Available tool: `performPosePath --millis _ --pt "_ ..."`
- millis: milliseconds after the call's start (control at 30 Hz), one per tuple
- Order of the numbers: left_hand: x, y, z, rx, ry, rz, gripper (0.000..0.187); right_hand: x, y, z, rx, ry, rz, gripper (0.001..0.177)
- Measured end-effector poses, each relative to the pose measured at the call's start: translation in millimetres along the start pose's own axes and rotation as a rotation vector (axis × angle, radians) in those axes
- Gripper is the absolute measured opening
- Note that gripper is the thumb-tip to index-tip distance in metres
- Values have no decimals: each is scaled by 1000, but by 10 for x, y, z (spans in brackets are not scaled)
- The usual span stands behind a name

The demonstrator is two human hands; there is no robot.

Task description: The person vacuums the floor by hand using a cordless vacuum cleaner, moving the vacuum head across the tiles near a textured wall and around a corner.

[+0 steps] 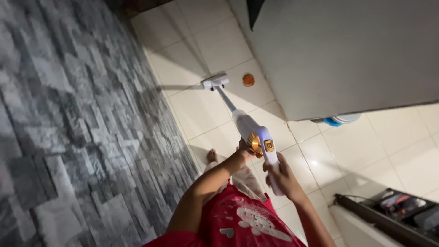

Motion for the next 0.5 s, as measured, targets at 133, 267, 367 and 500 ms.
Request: performPosePath --millis 133,267,367,500 --pt "71 82 48 -242 -35 -216 48 214 -181 -224 -215 -56 -490 80" --pt "-36 34 9 192 -126 10 39 347 -272 -117 -275 -66 -502 86" --pt "-326 112 192 -68 -130 28 44 291 -250 111 -243 -68 -598 84" --pt "-827 -92 414 673 -26 -278 62 139 -85 768 -198 200 -763 84"
Point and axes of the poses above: each hand's wrist, its own z-axis towards the middle knuckle, its own y-axis out of the back of the hand, x = y × z, the point moved 3 cm from there along z, towards the middle knuckle, and after that the axes turned 12 degrees about x, right-handed, at the moved point
